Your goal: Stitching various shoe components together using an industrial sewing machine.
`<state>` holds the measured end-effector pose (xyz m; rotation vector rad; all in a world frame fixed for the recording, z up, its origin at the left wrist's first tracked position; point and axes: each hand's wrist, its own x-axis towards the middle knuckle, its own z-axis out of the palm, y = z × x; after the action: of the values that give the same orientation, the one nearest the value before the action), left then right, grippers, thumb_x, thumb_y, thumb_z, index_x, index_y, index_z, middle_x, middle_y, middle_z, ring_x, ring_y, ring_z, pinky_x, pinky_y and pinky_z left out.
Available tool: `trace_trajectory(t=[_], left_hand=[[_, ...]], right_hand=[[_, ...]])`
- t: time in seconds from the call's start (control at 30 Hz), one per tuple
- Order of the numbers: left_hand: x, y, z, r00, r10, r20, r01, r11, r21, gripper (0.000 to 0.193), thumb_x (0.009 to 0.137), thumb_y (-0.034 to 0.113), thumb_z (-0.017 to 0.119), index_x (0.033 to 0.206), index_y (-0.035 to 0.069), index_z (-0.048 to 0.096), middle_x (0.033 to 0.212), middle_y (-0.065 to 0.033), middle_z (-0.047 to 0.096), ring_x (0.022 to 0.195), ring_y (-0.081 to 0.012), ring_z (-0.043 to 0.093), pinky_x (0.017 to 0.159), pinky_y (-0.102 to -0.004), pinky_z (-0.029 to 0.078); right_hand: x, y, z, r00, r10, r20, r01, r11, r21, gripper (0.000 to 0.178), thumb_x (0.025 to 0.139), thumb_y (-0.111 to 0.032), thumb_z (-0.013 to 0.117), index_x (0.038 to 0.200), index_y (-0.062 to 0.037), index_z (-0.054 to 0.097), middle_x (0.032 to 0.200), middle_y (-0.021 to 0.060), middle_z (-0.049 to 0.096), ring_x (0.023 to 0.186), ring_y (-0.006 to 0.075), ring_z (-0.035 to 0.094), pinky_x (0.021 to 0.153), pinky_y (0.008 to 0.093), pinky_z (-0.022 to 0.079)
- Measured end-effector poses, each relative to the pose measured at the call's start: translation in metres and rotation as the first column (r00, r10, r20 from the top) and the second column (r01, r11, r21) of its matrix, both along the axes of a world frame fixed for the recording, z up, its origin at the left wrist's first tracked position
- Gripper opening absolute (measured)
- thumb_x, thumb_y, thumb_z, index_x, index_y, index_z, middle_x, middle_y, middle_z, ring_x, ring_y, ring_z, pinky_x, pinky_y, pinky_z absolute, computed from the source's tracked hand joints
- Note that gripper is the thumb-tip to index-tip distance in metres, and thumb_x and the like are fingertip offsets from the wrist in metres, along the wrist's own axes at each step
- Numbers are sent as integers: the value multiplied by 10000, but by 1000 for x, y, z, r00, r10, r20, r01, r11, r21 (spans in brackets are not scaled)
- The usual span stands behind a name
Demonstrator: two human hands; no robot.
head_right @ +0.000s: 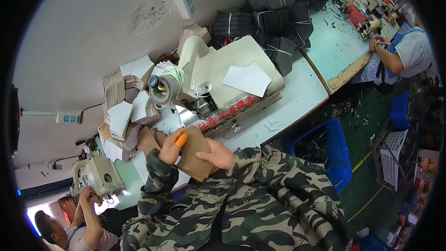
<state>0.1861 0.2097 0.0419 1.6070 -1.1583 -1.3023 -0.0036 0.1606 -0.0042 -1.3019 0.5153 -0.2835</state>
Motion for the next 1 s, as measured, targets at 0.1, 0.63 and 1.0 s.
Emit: trace_trajectory(t=[0.1, 0.63, 1.0], left_hand=[[3, 1, -14, 999, 52, -7, -52, 998, -38, 278, 886, 102, 518, 1127, -34, 549, 884, -70, 634, 822, -127, 566, 759, -267, 456], [50, -40, -33, 948, -245, 203, 205, 958, 198, 307, 859, 276, 552, 942, -13, 614, 770, -162, 638, 705, -227, 603, 666, -360, 458], [52, -50, -33, 941, -271, -201, 294, 951, 95, 187, 885, 143, 568, 948, -20, 636, 776, -18, 636, 702, -61, 550, 643, -239, 463]], right_hand=[[5, 6, 6, 978, -185, 97, 101, 827, 554, 519, 849, -276, 643, 1229, 27, 460, 1035, 121, 608, 943, 144, 583, 825, 284, 473], [-27, -62, 0, 973, 5, -229, 46, 975, 219, 298, 880, -257, 600, 1004, 11, 634, 896, 90, 675, 778, 130, 642, 611, 248, 499], [-52, -141, 75, 727, -594, 345, 507, 124, -853, 234, 792, -107, 615, 1005, -9, 622, 883, 120, 628, 768, 266, 599, 664, 340, 461]])
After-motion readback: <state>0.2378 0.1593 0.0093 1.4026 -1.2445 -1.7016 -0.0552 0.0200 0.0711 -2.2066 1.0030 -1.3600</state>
